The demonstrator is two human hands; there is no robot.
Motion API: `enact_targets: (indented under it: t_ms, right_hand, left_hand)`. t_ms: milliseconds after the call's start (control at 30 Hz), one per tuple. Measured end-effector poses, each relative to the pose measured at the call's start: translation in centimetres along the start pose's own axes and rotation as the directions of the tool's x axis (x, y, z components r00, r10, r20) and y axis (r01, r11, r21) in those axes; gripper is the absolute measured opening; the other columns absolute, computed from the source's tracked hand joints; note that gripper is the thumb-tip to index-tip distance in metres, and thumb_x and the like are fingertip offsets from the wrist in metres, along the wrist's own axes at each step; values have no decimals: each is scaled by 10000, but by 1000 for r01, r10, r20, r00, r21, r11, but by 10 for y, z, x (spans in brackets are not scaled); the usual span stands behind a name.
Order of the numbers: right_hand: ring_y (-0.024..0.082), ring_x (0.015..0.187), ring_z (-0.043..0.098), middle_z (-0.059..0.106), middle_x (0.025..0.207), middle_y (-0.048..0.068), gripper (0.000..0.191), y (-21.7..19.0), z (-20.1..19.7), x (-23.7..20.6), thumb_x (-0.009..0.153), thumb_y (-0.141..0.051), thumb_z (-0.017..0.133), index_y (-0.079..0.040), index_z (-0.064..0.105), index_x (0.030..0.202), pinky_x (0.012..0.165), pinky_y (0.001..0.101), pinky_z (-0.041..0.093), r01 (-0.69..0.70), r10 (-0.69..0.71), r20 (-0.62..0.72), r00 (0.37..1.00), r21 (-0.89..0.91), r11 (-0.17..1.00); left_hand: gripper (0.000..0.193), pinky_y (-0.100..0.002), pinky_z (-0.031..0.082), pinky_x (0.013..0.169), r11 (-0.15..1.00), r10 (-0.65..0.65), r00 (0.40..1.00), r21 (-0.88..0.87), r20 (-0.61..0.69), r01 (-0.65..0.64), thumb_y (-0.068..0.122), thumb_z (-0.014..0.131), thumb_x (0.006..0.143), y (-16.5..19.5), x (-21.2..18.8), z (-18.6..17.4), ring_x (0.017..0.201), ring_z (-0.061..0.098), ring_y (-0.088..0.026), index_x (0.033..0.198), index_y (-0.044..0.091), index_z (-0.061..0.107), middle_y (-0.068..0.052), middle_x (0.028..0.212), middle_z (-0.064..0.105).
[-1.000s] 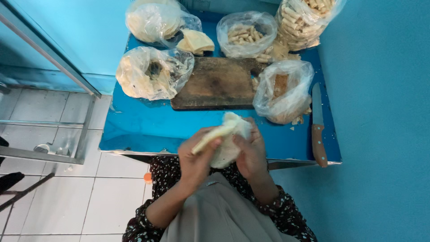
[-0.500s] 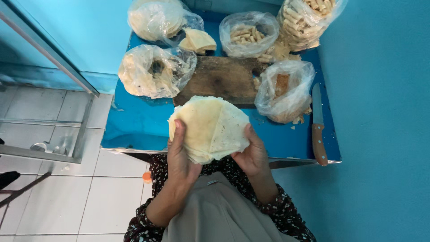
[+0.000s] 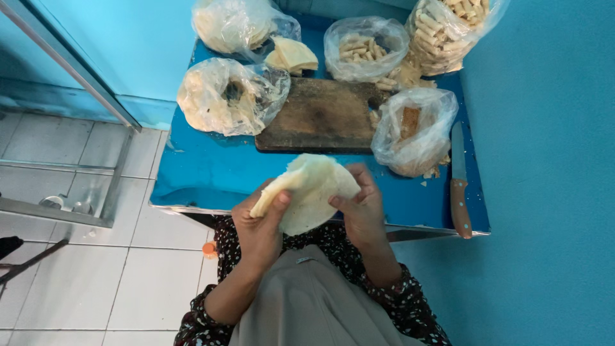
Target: The person sits at a blue table with bags of round crackers and a cutting board. They peel apart stacked thin round crackers, cut pieces from them with a knife, fold and press the pieces by hand, and set the finished pieces aside on the table.
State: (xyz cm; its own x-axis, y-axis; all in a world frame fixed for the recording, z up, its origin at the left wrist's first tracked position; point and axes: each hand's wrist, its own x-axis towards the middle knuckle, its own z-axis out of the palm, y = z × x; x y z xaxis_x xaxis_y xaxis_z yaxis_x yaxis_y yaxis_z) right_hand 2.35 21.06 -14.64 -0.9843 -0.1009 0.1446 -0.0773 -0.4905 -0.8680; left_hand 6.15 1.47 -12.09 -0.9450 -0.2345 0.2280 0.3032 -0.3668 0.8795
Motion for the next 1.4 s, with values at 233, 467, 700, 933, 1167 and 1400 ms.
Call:
enact_targets:
  t_ms: [233,467,700,933,1167,1400]
  right_hand:
    - [251,1120,696,702,1212,134,282,8,-14,-4,972,-13,761,-32,613,1212,974,439,576,-158,159,26,987,358,920]
    - [191,1094,711,733,1179,75,362,-2,-8,-3,844,-207,814,-34,653,1118,963,367,573,-213,227,-4,974,326,921]
    - [195,1065,675,710,1132,106,207,16,-24,-4,941,21,790,-10,639,1078,964,375,543,29,-29,-20,999,-4,1000]
    - [257,1190,671,688,1281,126,502,3,-6,-5,927,-224,835,-48,558,1308,1007,441,543,-124,86,114,990,384,915]
    - [226,1303,624,625,1433,75,1014,-3,27,-7,729,-221,965,-46,415,1562,1107,398,507,-394,297,321,899,302,868]
    - [226,1215,656,659,1340,103,933,-11,5,-9,698,-97,966,-13,472,1485,1034,406,534,-514,467,270,842,142,846]
  left_hand:
    - [211,-315,569,866,926,-114,989,-370,-90,73,171,735,1011,-4,6,1,959,692,-151,1124,-7,751,-88,1077,747]
    - [327,-416,601,936,774,-322,945,-588,-49,234,253,700,990,4,18,12,1068,722,-236,1231,33,689,-102,1195,741]
    - [397,-454,573,1006,799,-243,962,-587,-121,128,286,685,1016,14,20,9,1154,689,-261,1338,60,628,-114,1282,698]
    - [495,-480,541,1041,720,-334,942,-654,-36,230,390,631,994,18,16,1,1213,659,-286,1385,90,584,-109,1349,660]
    - [462,-442,560,991,793,-220,975,-575,37,200,350,642,1058,4,14,4,1153,680,-269,1392,35,592,-142,1317,685]
    - [477,-428,575,980,752,-314,945,-583,93,307,355,607,1041,40,39,6,1155,690,-263,1409,54,569,-129,1320,684]
